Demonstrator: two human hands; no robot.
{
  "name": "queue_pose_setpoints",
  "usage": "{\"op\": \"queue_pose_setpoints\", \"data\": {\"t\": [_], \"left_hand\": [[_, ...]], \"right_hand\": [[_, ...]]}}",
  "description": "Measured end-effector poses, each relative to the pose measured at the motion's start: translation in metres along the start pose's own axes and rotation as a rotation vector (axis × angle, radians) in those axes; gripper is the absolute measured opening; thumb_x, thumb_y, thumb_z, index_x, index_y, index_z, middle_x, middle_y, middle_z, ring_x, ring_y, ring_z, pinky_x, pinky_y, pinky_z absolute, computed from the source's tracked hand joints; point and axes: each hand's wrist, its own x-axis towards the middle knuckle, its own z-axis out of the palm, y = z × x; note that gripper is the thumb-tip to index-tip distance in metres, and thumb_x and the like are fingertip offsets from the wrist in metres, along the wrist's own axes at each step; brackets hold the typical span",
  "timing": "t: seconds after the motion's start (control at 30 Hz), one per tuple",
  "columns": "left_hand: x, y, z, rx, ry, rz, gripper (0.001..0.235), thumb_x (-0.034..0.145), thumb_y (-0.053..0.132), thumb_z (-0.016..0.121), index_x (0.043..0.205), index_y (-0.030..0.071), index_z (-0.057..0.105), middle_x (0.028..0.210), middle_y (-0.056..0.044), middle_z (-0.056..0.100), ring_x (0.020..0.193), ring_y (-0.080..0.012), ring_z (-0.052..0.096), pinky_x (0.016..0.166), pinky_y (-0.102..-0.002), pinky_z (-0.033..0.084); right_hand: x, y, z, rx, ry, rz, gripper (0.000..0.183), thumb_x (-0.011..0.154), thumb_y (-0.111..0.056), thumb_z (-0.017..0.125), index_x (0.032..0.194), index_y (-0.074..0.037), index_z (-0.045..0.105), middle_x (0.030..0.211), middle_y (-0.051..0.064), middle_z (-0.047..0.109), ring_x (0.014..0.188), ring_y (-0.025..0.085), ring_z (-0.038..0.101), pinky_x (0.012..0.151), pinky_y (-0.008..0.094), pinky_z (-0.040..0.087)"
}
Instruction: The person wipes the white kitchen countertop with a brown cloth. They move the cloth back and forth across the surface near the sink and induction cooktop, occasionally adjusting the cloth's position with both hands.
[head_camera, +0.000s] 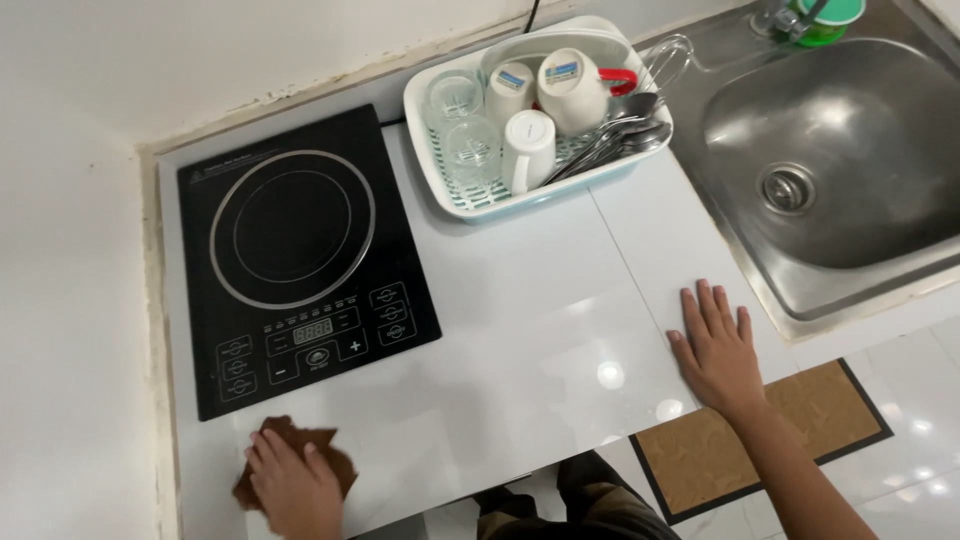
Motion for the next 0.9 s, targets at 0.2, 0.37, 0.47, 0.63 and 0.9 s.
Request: {"op": "queue_pose_setpoints", "data": {"t": [0.2,0.37,0.47,0.63,0.9], "left_hand": [[-0.005,0.170,0.013,-0.428,-0.300,-0.005,0.067,0.081,0.005,0.063,0.145,0.006,0.042,0.150,-0.017,0.044,0.141,-0.0331,0.035,0.120,-0.043,0.022],[-0.028,0.317,0.040,-0.290,-0.149,0.866,0.064,0.083,0.024,0.063,0.138,-0.004,0.044,0.142,-0.021,0.048,0.133,-0.0399,0.039,0.105,-0.046,0.033],[-0.073,0.363,0.080,-0.499,-0.304,1.063,0.066,0.096,0.028,0.045,0.150,-0.007,0.033,0.160,-0.027,0.028,0.148,-0.0435,0.023,0.118,-0.056,0.020],[-0.066,0.343,0.051,-0.365,-0.454,1.072,0.062,0.103,0.035,0.030,0.154,0.000,0.023,0.164,-0.017,0.017,0.152,-0.0315,0.013,0.122,-0.047,0.012],[-0.023,0.164,0.008,-0.222,-0.443,0.499,0.062,0.102,0.028,0.040,0.157,0.008,0.019,0.166,-0.010,0.014,0.151,-0.0274,0.015,0.121,-0.049,0.016]], "right_hand": [[0.001,-0.002,-0.002,-0.039,-0.013,-0.007,0.068,0.102,-0.047,0.022,0.159,-0.011,0.013,0.167,0.013,0.009,0.154,0.030,0.003,0.120,0.052,0.004],[0.000,0.001,0.003,-0.046,-0.017,-0.016,0.068,0.102,-0.048,0.022,0.159,-0.014,0.011,0.167,0.010,0.006,0.154,0.028,0.002,0.120,0.050,0.003],[-0.001,0.006,0.014,-0.150,-0.006,0.007,0.066,0.103,-0.052,0.027,0.161,-0.025,0.015,0.168,0.005,0.012,0.153,0.026,0.011,0.120,0.049,0.008],[-0.005,0.003,0.001,-0.058,-0.012,-0.021,0.064,0.104,-0.049,0.022,0.160,-0.020,0.015,0.168,0.006,0.010,0.154,0.026,0.007,0.120,0.049,0.005],[-0.001,-0.003,-0.008,-0.049,-0.070,-0.032,0.069,0.102,-0.050,0.016,0.159,-0.013,0.010,0.167,0.011,0.006,0.153,0.027,0.001,0.121,0.050,0.002]]}}
